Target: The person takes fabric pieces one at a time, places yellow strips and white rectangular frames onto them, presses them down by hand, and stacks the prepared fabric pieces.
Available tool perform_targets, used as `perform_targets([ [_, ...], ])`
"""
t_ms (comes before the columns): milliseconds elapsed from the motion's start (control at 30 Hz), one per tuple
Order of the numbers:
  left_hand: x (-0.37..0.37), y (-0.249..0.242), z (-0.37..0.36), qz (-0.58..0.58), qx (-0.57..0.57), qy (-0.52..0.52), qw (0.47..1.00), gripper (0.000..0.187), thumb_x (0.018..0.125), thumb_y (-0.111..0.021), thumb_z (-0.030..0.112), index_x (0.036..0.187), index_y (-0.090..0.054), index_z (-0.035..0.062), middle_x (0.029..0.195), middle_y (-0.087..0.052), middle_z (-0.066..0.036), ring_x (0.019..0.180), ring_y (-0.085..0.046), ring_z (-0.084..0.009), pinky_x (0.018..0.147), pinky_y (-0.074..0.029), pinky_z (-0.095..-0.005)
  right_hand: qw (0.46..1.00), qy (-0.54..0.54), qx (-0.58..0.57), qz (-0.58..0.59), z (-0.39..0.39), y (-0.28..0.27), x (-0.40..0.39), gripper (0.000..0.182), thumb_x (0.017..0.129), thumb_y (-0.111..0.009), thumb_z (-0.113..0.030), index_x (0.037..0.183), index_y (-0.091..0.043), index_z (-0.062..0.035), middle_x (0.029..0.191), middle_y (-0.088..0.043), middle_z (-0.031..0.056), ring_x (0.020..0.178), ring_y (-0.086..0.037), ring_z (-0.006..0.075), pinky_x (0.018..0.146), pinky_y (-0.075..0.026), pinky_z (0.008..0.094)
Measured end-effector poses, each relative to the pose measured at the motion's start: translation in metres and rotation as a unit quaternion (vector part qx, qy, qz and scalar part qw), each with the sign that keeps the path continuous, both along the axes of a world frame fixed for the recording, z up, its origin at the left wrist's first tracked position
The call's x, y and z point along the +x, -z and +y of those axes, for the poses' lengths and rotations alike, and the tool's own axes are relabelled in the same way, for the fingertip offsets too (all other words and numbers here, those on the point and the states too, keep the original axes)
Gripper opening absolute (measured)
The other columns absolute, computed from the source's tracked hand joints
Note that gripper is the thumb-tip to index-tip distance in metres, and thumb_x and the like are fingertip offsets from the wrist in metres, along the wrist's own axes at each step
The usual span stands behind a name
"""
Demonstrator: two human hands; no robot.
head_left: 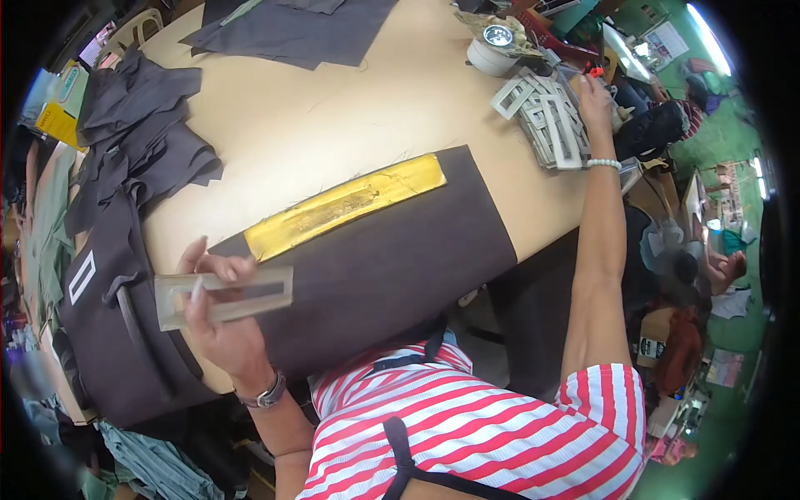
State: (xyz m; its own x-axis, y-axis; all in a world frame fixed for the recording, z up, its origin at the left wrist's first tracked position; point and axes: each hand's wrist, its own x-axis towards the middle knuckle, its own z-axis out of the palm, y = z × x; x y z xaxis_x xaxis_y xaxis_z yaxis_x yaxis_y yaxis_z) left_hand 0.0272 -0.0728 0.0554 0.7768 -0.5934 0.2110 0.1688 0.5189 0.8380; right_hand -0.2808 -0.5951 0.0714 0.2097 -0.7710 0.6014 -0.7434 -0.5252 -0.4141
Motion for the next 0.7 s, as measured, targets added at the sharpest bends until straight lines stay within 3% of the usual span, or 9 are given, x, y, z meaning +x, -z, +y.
perform_targets([
  [33,0.003,-0.008,0.000,-0.053,0.004,0.025,0.998,0.046,0.091,-0.043,0.026,0.126,-0.046,-0.0039,0.088,-0.056,-0.010,0.087,-0.060,-0.0250,0.079,-0.049,-0.0388,0.988,0.029,-0.110,0.107,0.014,-0.010,0.015,0.041,0.094,-0.055,-0.029,0.116,-0.061,0.0039,0.100,-0.067,0.0084,0.087,-0.063,0.0167,0.081,-0.049,0.0272],
  [100,-0.019,-0.032,-0.009,-0.269,0.229,-0.069,0.933,0.041,0.082,-0.056,0.020,0.116,-0.055,-0.0024,0.078,-0.056,-0.009,0.066,-0.055,-0.0191,0.064,-0.046,-0.0346,0.995,-0.049,0.059,-0.069,0.089,-0.024,0.044,0.045,0.096,-0.049,-0.035,0.114,-0.062,0.0038,0.099,-0.066,0.0081,0.086,-0.062,0.0165,0.083,-0.046,0.0269],
  [133,-0.025,-0.041,-0.018,-0.422,0.338,-0.104,0.835,0.041,0.078,-0.061,0.016,0.114,-0.057,-0.0018,0.077,-0.056,-0.010,0.063,-0.054,-0.0195,0.062,-0.045,-0.0334,0.962,-0.130,0.188,-0.150,0.136,-0.029,0.061,0.044,0.097,-0.048,-0.036,0.112,-0.063,0.0031,0.098,-0.066,0.0073,0.084,-0.062,0.0149,0.081,-0.046,0.0264],
  [167,-0.025,-0.033,-0.025,-0.537,0.326,-0.094,0.773,0.047,0.069,-0.066,0.009,0.113,-0.058,-0.0006,0.079,-0.057,-0.012,0.064,-0.055,-0.0235,0.061,-0.044,-0.0344,0.899,-0.252,0.286,-0.217,0.184,-0.024,0.079,0.042,0.097,-0.048,-0.035,0.112,-0.063,0.0008,0.094,-0.064,0.0049,0.081,-0.060,0.0103,0.073,-0.045,0.0244],
  [233,-0.039,-0.025,-0.039,-0.632,0.397,-0.048,0.663,0.051,0.059,-0.070,0.011,0.107,-0.059,0.0006,0.079,-0.054,-0.011,0.070,-0.055,-0.0259,0.061,-0.042,-0.0381,0.788,-0.393,0.435,-0.187,0.265,-0.009,0.099,0.035,0.097,-0.052,-0.025,0.120,-0.057,0.0014,0.093,-0.063,0.0033,0.079,-0.058,0.0074,0.067,-0.046,0.0220],
  [300,-0.049,-0.014,-0.045,-0.664,0.419,0.008,0.619,0.053,0.057,-0.072,0.012,0.106,-0.058,-0.0021,0.079,-0.052,-0.008,0.071,-0.054,-0.0240,0.061,-0.041,-0.0348,0.712,-0.371,0.567,-0.183,0.329,-0.003,0.122,0.033,0.092,-0.058,-0.010,0.123,-0.054,0.0026,0.094,-0.062,0.0035,0.080,-0.058,0.0074,0.071,-0.048,0.0218],
  [400,-0.057,0.003,-0.042,-0.643,0.442,0.043,0.623,0.066,0.060,-0.075,0.020,0.120,-0.054,0.0002,0.084,-0.052,-0.010,0.075,-0.053,-0.0253,0.066,-0.042,-0.0368,0.669,-0.371,0.587,-0.264,0.364,0.020,0.126,0.040,0.085,-0.062,0.003,0.124,-0.053,0.0021,0.092,-0.061,0.0032,0.080,-0.057,0.0063,0.072,-0.048,0.0196],
  [500,-0.046,-0.005,-0.037,-0.617,0.382,0.050,0.686,0.074,0.071,-0.073,0.036,0.131,-0.048,0.0000,0.099,-0.056,-0.014,0.089,-0.056,-0.0276,0.076,-0.044,-0.0348,0.718,-0.305,0.564,-0.270,0.358,0.029,0.123,0.039,0.085,-0.061,0.004,0.124,-0.054,0.0012,0.091,-0.061,0.0025,0.079,-0.057,0.0055,0.070,-0.047,0.0187],
  [700,0.015,0.008,-0.020,-0.481,0.376,0.020,0.792,0.044,0.083,-0.060,0.006,0.127,-0.052,0.0015,0.107,-0.061,-0.018,0.098,-0.059,-0.0303,0.085,-0.046,-0.0370,0.770,-0.288,0.522,-0.228,0.319,0.041,0.103,0.035,0.088,-0.059,-0.001,0.123,-0.054,0.0022,0.087,-0.063,0.0018,0.077,-0.056,0.0052,0.065,-0.045,0.0194],
])
